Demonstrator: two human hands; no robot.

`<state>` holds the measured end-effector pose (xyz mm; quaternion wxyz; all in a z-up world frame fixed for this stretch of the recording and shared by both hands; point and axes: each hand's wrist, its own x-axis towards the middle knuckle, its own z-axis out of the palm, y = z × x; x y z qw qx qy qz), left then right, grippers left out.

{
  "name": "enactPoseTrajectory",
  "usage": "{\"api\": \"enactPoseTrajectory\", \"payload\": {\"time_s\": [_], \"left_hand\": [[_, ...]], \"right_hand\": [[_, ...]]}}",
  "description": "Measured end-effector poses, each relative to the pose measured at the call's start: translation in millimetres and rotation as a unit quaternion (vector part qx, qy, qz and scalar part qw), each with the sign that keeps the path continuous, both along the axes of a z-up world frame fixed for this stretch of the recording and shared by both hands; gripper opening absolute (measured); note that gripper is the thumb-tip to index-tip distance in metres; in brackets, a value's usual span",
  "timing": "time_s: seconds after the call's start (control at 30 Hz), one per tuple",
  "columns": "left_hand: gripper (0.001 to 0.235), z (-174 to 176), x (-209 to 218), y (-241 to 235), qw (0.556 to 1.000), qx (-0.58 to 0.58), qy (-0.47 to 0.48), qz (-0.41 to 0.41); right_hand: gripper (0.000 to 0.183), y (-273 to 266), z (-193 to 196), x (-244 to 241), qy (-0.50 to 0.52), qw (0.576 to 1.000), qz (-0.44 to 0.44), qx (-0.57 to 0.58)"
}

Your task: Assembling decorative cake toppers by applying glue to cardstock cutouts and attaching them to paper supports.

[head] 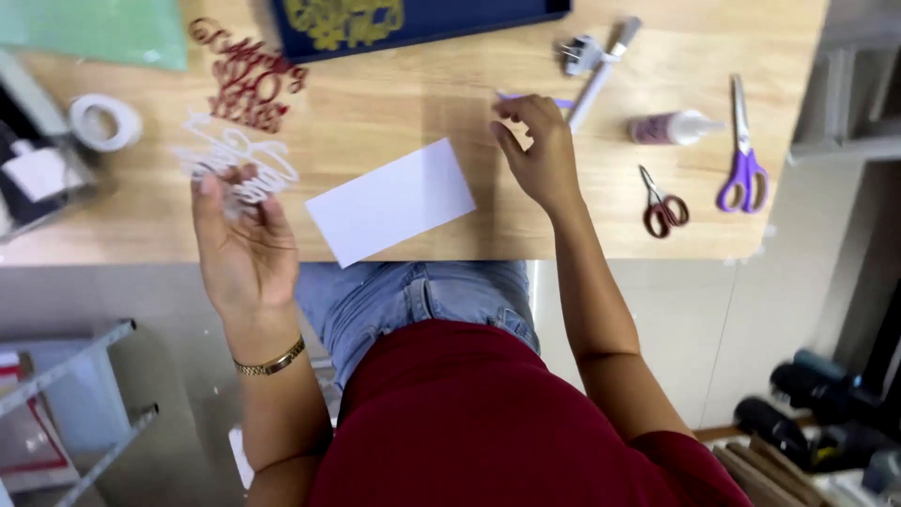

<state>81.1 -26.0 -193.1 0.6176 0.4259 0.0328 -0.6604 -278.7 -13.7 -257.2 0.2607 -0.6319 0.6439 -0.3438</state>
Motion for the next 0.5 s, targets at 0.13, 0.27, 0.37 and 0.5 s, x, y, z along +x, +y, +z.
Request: {"api": "enactPoseTrajectory", "payload": {"time_s": [0.13, 0.27, 0.37, 0.5], "left_hand": [[0.017, 4, 69, 18, 0.991, -0.017, -0.029, 0.127], [0.022, 23, 128, 48, 0.964, -0.051, -0.06, 0.254], [0.025, 46, 142, 63, 0.939, -0.087, -0.129, 0.305], [0.027, 46, 163, 89, 0.922, -0.092, -0.142, 0.348]], "right_hand": [[0.013, -13, -16, 39, 0.011, 0.997, 0.05, -0.054], [0.063, -16, -35, 70, 0.036, 0.993, 0.091, -0.058], [0.014, -32, -19, 117, 0.006, 0.982, 0.179, -0.058], [0.029, -44, -29, 203, 0.025, 0.936, 0.333, -0.11]]}}
